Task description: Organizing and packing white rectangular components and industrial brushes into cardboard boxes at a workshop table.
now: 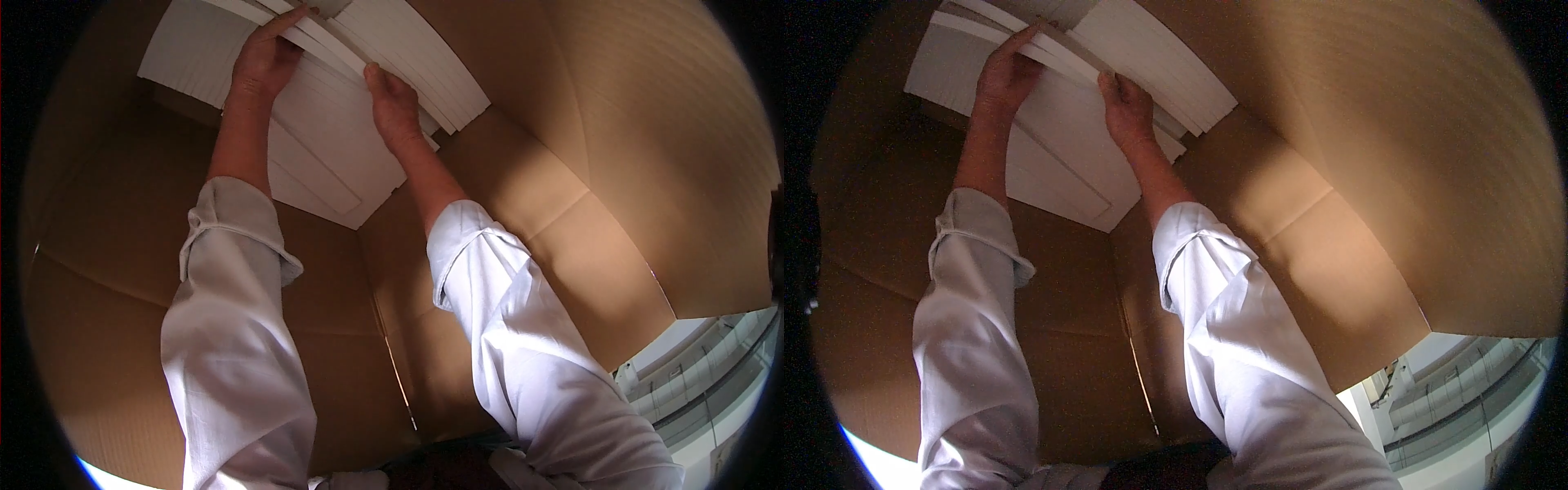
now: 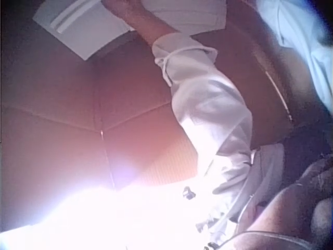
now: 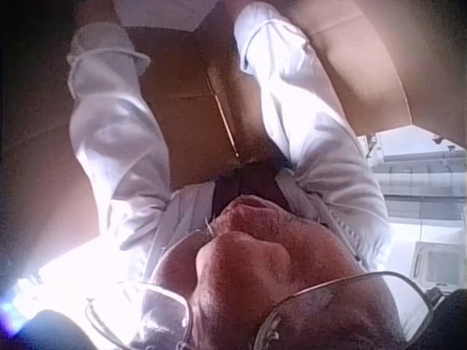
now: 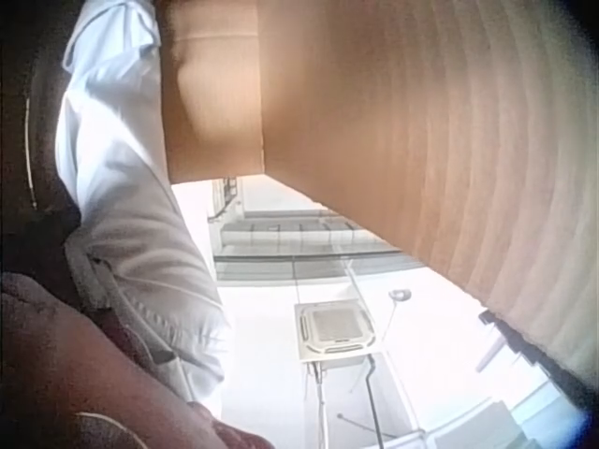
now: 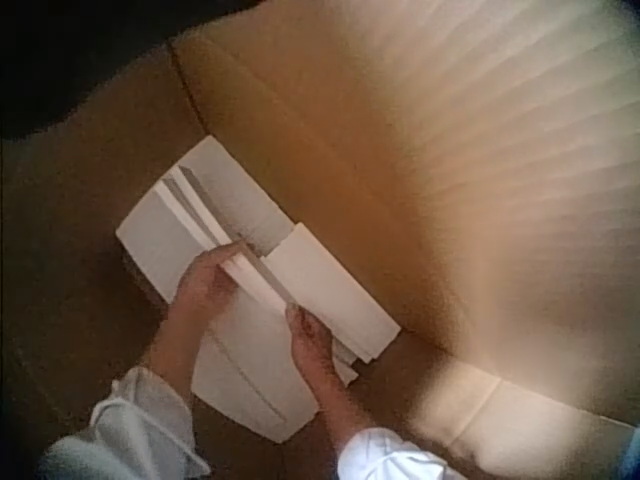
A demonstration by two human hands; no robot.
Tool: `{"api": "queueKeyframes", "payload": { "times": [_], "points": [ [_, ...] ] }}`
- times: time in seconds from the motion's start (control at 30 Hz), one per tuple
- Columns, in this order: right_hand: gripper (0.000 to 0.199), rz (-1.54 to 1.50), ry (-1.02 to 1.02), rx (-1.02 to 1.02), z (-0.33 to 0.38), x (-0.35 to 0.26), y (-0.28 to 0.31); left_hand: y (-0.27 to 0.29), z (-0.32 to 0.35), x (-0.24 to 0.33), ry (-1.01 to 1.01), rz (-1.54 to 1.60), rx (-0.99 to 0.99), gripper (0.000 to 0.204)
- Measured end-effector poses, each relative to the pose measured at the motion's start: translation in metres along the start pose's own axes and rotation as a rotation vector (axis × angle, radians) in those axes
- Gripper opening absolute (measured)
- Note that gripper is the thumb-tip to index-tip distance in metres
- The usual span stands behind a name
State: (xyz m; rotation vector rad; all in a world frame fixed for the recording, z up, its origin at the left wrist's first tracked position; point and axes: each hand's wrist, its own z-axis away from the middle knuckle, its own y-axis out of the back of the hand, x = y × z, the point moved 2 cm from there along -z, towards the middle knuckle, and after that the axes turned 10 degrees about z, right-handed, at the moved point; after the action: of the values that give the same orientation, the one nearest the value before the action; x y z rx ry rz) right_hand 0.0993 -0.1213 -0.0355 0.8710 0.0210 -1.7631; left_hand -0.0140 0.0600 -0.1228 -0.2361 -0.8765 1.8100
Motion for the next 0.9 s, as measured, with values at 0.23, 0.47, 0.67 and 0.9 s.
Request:
{"api": "queueKeyframes", "payload": {
  "times": [0.23,0.47,0.67,0.9],
  "points": [
    [0.067,0.015,-0.072,-0.028,0.0,0.0,0.007,-0.041,0.031,-0.006,-0.107,-0.404,0.1,0.048],
    [0.067,0.146,-0.062,-0.134,0.0,-0.006,0.006,-0.029,0.035,0.001,-0.065,-0.34,0.15,0.045],
    [0.056,-0.048,-0.173,-0.028,-0.006,0.011,0.007,-0.036,0.039,-0.007,-0.061,-0.37,0.167,0.046],
    [0.046,-0.388,-0.334,0.051,-0.009,0.014,0.001,-0.048,0.047,-0.003,-0.097,-0.514,0.134,0.056]
  ]
}}
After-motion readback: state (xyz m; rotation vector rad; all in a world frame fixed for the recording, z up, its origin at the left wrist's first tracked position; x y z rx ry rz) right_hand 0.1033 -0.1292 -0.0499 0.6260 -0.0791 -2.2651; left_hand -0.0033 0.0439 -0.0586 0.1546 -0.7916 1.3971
